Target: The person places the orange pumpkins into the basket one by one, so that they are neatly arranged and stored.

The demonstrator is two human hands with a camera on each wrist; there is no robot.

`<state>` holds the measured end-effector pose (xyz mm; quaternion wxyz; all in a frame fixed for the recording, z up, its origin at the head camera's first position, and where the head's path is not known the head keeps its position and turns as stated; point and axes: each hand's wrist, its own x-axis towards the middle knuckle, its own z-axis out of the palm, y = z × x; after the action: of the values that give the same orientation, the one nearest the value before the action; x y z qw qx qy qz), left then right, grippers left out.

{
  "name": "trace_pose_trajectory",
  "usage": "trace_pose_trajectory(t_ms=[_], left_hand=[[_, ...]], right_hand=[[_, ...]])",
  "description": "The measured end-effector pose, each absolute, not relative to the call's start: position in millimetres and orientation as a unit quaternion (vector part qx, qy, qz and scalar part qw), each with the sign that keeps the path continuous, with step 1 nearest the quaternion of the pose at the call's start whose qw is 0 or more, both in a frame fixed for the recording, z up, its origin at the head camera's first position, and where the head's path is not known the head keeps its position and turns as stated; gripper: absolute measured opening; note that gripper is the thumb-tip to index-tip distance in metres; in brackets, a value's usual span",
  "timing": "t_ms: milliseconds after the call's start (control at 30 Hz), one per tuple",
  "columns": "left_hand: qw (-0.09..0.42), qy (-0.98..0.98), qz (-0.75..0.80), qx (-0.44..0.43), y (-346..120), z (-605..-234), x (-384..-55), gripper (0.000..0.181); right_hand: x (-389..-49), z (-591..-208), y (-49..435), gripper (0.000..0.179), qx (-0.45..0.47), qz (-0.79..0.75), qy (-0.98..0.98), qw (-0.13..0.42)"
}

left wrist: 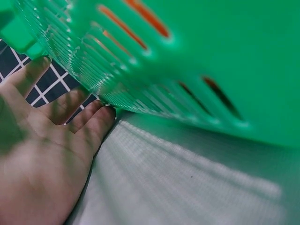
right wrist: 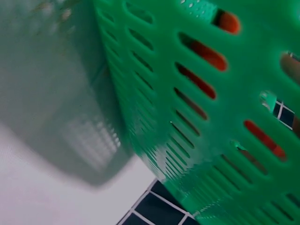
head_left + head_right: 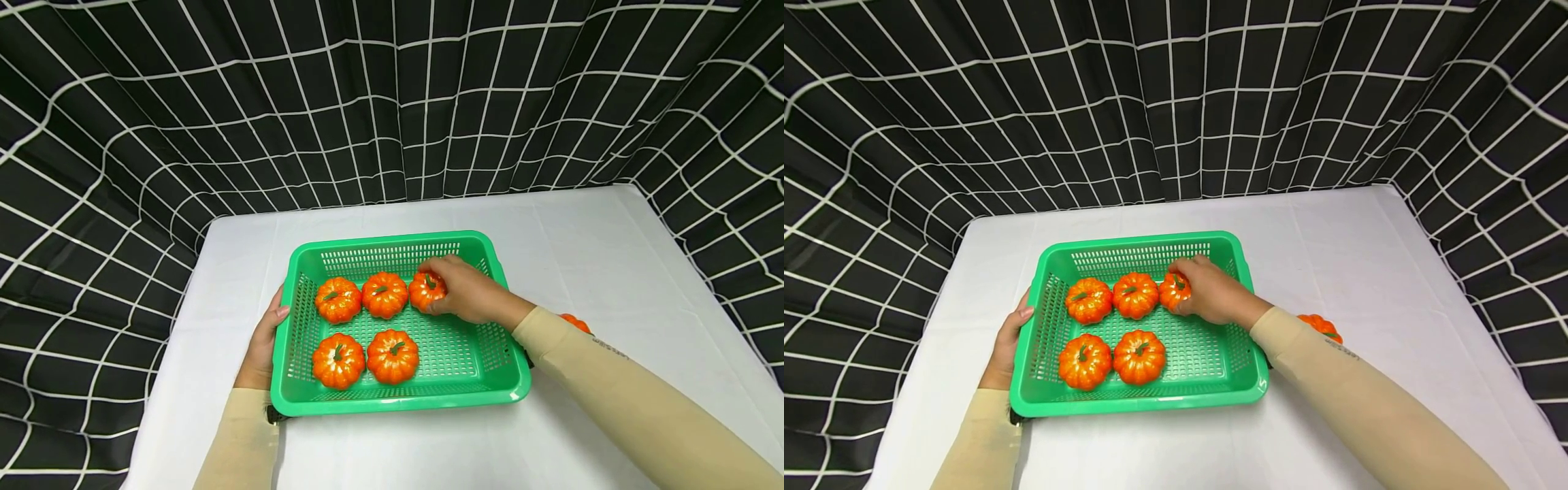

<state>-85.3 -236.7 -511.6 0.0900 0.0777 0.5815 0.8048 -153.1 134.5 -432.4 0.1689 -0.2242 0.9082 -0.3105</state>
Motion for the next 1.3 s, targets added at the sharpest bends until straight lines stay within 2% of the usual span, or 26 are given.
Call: trace_pose_trajectory(t_ms=[267,700,1300], left_hand=[[0.090,0.581,0.806,0.064,-236,-511,-83,0.076],[0.090,0.583,0.805,0.058,-236,-514,-84,0.076],[0.082,0.590,0.799,0.078,-235,-511,-85,0.077]], right_hand=[[-152,-432,133,0.060,-0.210,-0.312,0.912,0.165],[-154,-433,135,0.073,-0.207,-0.361,0.898,0.145],[-155,-432,144,0.067,-0.217,-0.500,0.833,0.093]])
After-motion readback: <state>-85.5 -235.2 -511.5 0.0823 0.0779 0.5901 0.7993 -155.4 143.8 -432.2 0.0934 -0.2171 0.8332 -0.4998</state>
